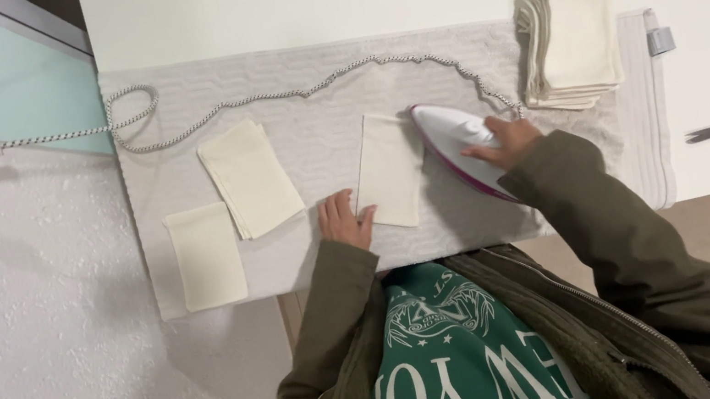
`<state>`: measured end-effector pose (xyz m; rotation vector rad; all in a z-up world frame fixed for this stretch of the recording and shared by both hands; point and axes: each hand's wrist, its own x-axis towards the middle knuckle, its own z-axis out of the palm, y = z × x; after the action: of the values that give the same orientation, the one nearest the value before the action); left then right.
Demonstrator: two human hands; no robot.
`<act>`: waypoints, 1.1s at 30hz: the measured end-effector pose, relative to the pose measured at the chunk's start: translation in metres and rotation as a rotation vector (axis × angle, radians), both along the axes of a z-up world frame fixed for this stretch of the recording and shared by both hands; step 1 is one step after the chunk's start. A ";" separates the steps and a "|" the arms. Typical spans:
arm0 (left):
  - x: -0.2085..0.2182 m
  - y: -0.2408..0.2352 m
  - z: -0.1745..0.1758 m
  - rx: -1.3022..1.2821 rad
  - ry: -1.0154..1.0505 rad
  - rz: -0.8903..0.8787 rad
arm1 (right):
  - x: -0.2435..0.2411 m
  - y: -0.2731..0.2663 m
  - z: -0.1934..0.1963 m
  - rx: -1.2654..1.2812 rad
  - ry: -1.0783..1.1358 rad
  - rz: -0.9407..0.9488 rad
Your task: Ironing small white fabric pouches on a table.
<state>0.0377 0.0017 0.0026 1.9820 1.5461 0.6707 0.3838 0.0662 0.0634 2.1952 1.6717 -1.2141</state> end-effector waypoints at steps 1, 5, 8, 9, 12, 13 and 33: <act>0.007 0.000 0.003 0.001 -0.002 0.005 | -0.015 0.005 0.013 0.001 -0.002 0.005; 0.024 -0.002 0.007 0.019 0.062 0.182 | -0.061 0.028 0.026 -0.063 -0.081 0.199; 0.022 0.000 0.007 -0.050 0.138 0.182 | -0.085 0.046 0.017 -0.015 -0.146 0.301; 0.020 0.002 0.008 -0.146 0.203 0.161 | -0.093 0.053 0.015 -0.012 -0.161 0.325; 0.017 -0.005 -0.016 -0.066 0.087 0.163 | -0.104 0.069 0.013 0.041 -0.173 0.379; 0.015 -0.007 -0.014 -0.070 0.089 0.168 | -0.100 0.068 0.011 0.037 -0.170 0.384; 0.060 0.000 -0.042 -0.582 -0.822 0.388 | 0.019 0.030 0.030 0.180 -0.131 -0.067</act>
<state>0.0981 0.0017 -0.0392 0.8147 1.3656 0.9026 0.4024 0.0962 0.0931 2.3953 1.7287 -0.9432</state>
